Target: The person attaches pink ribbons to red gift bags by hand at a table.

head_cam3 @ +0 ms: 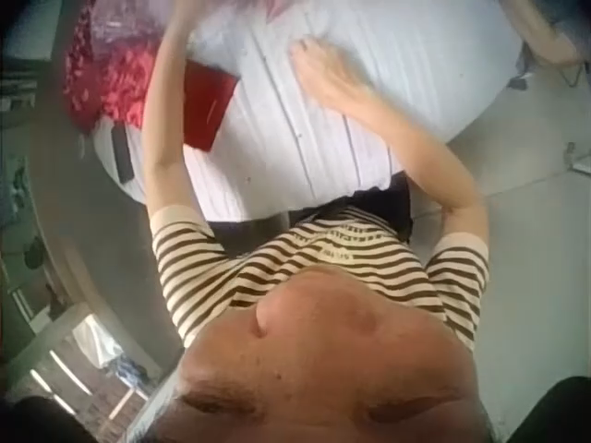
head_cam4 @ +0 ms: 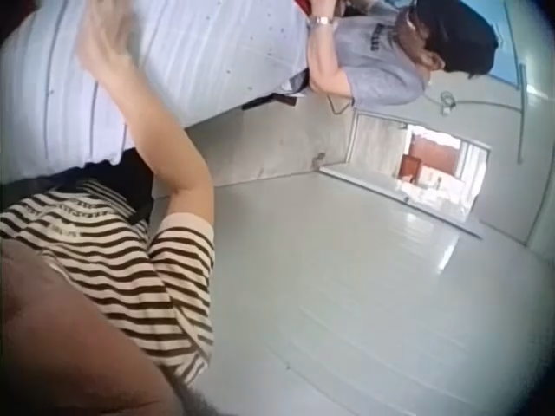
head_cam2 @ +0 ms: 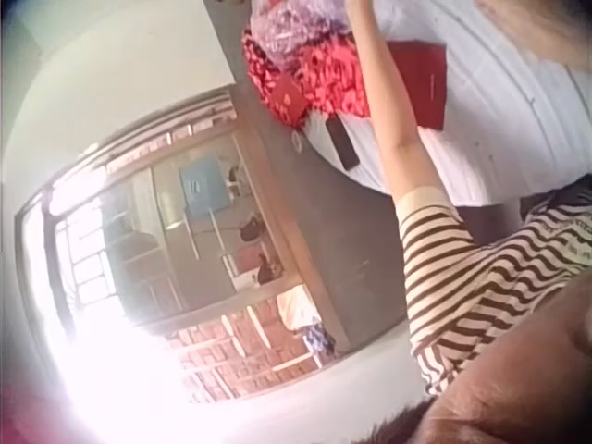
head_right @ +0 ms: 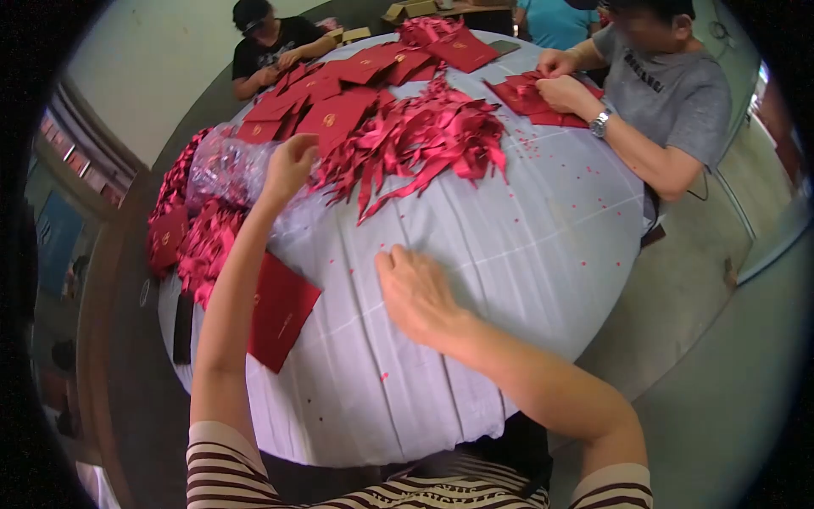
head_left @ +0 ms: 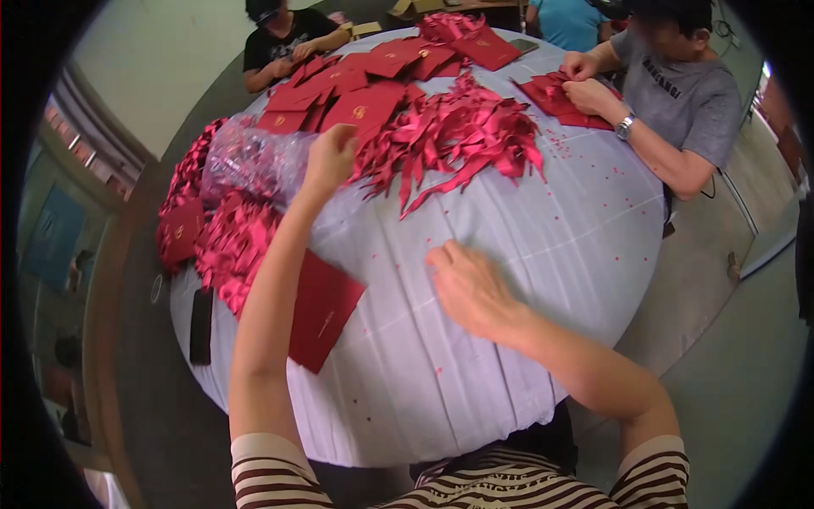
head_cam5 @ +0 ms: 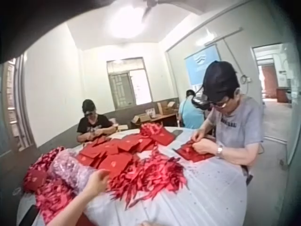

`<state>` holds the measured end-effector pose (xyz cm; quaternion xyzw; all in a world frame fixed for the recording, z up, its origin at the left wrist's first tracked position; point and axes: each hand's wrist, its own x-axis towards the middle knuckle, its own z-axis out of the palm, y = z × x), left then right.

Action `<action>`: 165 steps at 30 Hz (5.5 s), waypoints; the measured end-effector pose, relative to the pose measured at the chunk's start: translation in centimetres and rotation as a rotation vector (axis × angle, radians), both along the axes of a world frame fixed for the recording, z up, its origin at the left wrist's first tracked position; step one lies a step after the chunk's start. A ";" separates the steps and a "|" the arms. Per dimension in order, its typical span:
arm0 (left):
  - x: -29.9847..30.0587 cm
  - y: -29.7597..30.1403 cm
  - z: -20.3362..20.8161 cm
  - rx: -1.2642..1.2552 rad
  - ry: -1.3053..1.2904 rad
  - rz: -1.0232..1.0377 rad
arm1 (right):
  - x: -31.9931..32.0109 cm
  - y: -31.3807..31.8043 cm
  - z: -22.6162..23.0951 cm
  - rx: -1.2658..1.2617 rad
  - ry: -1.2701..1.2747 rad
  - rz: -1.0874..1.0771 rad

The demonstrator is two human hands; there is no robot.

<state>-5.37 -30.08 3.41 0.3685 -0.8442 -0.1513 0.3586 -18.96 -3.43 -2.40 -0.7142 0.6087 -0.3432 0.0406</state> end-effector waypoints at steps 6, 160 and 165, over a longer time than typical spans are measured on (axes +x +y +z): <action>-0.5 -12.9 -3.1 -0.305 -0.186 0.249 | 0.8 -0.1 0.0 -0.060 0.094 -0.015; 9.0 23.8 2.1 0.128 0.024 -0.256 | -2.2 1.3 6.3 0.338 -0.563 0.487; 9.7 23.1 1.9 0.380 0.035 -0.267 | -1.7 1.1 6.2 0.402 -0.598 0.447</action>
